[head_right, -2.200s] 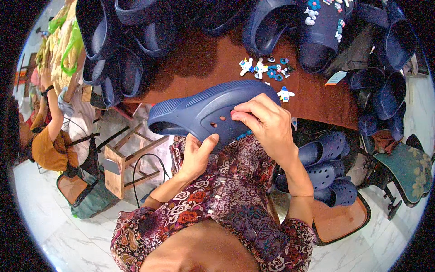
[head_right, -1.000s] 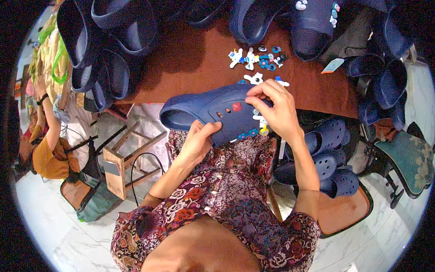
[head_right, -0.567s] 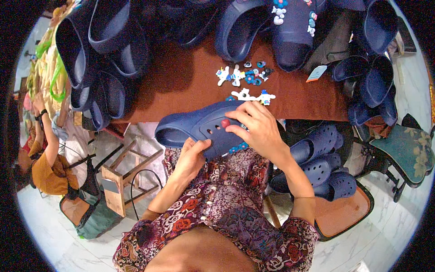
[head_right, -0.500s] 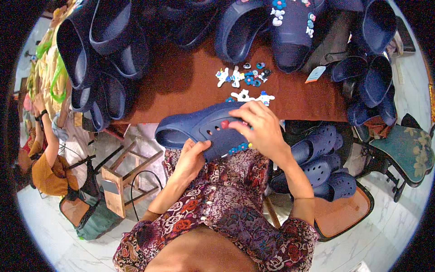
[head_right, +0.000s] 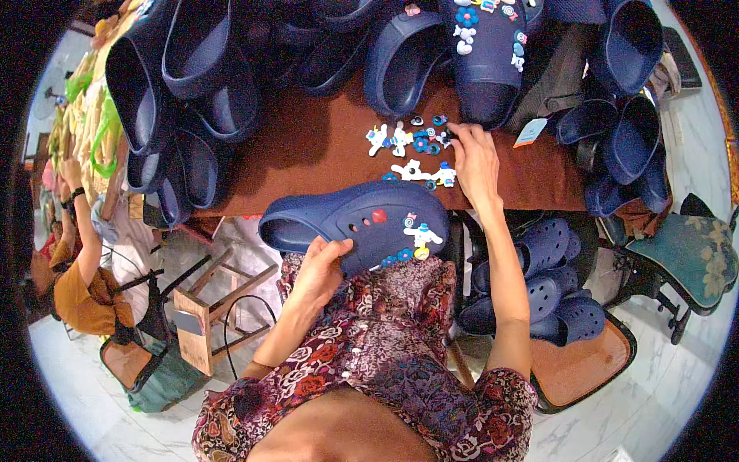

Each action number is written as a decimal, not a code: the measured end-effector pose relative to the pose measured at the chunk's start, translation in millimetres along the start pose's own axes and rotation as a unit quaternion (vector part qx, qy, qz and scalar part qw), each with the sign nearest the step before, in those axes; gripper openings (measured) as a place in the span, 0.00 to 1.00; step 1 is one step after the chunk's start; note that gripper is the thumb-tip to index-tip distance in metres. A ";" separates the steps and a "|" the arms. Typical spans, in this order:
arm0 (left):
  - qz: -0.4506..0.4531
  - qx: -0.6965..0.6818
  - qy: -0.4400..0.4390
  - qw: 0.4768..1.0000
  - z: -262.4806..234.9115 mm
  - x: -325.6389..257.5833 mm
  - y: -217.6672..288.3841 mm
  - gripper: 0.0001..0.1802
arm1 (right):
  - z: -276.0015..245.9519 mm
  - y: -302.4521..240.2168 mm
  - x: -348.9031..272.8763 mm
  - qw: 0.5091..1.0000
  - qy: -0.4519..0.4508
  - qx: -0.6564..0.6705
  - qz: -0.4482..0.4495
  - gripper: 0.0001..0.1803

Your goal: Decorating blue clog-style shoes by inserting small colorful charms into the holes.

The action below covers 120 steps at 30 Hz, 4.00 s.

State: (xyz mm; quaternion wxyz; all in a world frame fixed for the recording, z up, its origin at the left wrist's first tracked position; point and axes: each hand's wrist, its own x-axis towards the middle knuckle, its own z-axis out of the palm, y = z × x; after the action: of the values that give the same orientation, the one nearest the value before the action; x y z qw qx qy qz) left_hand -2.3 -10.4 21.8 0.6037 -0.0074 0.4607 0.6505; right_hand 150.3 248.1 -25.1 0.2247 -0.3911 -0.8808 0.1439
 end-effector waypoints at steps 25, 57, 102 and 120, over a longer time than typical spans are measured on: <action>-0.014 -0.028 0.027 0.999 -6.2 10.6 -6.3 0.14 | -2.3 2.1 9.2 0.995 -0.007 -0.061 -0.074 0.12; -0.011 -0.044 -0.005 0.999 -6.8 6.2 -4.6 0.16 | -30.4 -138.2 -40.2 0.908 -0.255 0.332 0.007 0.09; 0.097 0.103 0.058 0.988 -0.6 9.4 -16.3 0.12 | -23.6 -127.1 -27.3 0.919 -0.233 0.215 -0.234 0.06; 0.065 0.046 0.068 0.994 4.6 8.9 -19.7 0.17 | -28.0 -117.4 -46.3 0.936 -0.162 0.293 -0.110 0.06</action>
State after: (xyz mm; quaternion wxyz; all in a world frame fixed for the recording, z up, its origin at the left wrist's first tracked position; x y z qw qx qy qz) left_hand 13.4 -3.7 7.8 0.5269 0.0060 0.5298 0.6646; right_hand 118.8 138.7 36.1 0.1982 -0.1794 -0.8616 0.4315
